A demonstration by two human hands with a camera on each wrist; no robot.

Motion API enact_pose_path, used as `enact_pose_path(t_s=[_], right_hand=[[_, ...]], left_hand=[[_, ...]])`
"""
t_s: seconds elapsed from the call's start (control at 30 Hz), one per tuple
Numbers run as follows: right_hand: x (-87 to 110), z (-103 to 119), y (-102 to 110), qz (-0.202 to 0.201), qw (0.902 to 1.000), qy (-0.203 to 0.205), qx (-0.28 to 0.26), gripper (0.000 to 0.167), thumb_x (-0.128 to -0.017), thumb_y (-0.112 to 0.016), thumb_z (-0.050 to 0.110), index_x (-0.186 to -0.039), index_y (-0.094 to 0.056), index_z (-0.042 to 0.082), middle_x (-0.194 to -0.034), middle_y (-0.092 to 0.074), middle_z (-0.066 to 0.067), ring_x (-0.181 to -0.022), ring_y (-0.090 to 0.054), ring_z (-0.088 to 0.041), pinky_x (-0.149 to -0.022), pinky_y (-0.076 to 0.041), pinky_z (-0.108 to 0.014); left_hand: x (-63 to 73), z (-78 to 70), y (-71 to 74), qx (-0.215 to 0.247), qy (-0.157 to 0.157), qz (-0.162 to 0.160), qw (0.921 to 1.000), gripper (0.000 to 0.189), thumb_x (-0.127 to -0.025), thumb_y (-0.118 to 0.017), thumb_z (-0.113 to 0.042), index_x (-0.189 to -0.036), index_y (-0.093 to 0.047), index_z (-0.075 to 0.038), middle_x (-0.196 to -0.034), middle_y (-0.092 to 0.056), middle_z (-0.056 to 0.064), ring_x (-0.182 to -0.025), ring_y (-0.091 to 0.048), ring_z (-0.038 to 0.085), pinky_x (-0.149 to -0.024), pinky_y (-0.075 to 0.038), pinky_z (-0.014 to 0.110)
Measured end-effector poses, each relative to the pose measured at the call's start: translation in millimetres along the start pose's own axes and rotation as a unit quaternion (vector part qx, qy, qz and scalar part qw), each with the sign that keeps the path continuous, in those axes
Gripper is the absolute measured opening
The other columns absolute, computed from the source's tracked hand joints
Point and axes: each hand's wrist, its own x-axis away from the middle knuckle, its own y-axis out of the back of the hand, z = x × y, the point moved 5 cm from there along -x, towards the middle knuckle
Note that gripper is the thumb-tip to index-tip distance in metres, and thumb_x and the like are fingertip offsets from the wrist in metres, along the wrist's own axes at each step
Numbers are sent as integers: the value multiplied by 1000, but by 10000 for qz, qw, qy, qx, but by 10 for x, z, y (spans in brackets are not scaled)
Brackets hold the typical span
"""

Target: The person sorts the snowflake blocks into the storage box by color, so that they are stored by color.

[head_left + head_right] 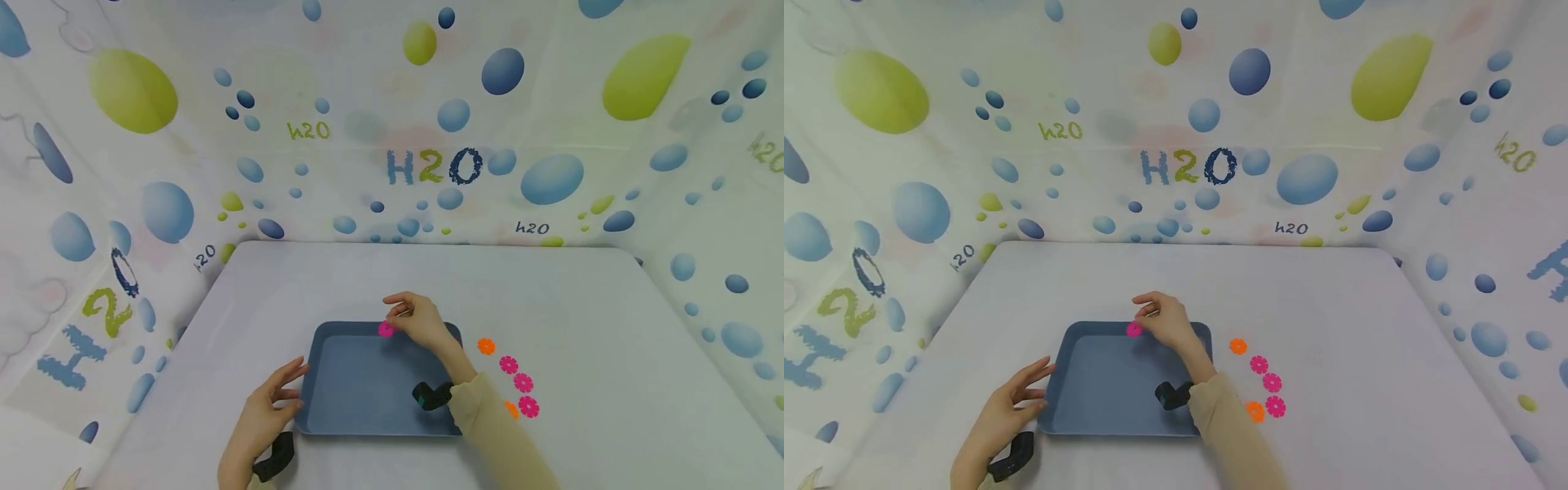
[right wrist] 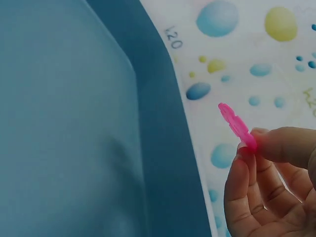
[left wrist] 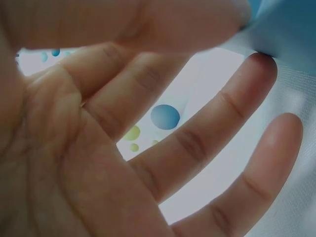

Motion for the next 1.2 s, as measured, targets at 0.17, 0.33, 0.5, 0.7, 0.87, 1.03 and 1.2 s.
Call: enact_pose_path(t_s=[0.17, 0.33, 0.5, 0.7, 0.87, 1.03, 1.2], right_hand=[[-52, 5, -311, 35, 9995, -207, -232, 33, -89, -66, 5, -121, -65, 7, -97, -70, -11, -78, -66, -12, -73, -56, -33], [-54, -33, -575, -536, 9926, -751, -788, 28, -86, -66, -2, -113, -67, 1, -92, -70, -13, -69, -64, -11, -66, -57, -31], [-49, -9, -764, -1051, 9897, -765, -599, 21, -82, -67, -6, -101, -71, 3, -86, -71, -10, -65, -63, -9, -58, -55, -25], [-88, 44, -934, -1051, 9932, -509, 18, 22, -79, -65, -8, -96, -71, 5, -78, -70, -6, -58, -58, -4, -52, -48, -17], [-114, 46, -975, -1209, 9915, -406, 247, 22, -74, -67, -9, -90, -71, 5, -73, -70, -4, -58, -55, -3, -52, -46, -16], [-128, 32, -972, -1301, 9893, -521, 393, 19, -73, -69, -6, -89, -71, 5, -75, -72, -7, -61, -57, -5, -57, -46, -18], [-128, 9, -977, -1266, 9886, -692, 431, 16, -76, -71, -3, -90, -71, 5, -75, -71, -7, -63, -59, -7, -58, -47, -20]], left_hand=[[2, -10, -10, -58, -11, -36, 10000, 70, -83, -60, 13, -146, -43, -13, -140, -56, 15, -99, -64, 26, -72, -53, 20], [-1, -18, -30, 14, -65, -14, 10000, 70, -82, -60, 13, -145, -44, -11, -139, -56, 16, -99, -65, 29, -73, -53, 20], [5, -21, -28, 24, -46, -28, 10000, 69, -82, -60, 13, -145, -44, -11, -139, -56, 16, -99, -65, 29, -73, -53, 20], [0, -22, -28, 60, -21, -29, 10000, 68, -82, -60, 13, -145, -45, -12, -139, -56, 16, -100, -65, 30, -72, -53, 20], [1, -15, -37, 61, 46, -24, 10000, 69, -82, -60, 13, -144, -45, -11, -139, -56, 16, -101, -65, 29, -72, -53, 20], [-1, -21, -32, 29, 44, -52, 10000, 68, -82, -60, 12, -145, -45, -12, -139, -57, 15, -100, -65, 28, -72, -53, 20], [3, -34, -26, 39, 34, -33, 10000, 68, -83, -59, 12, -145, -45, -12, -139, -56, 16, -100, -65, 28, -72, -53, 21]])
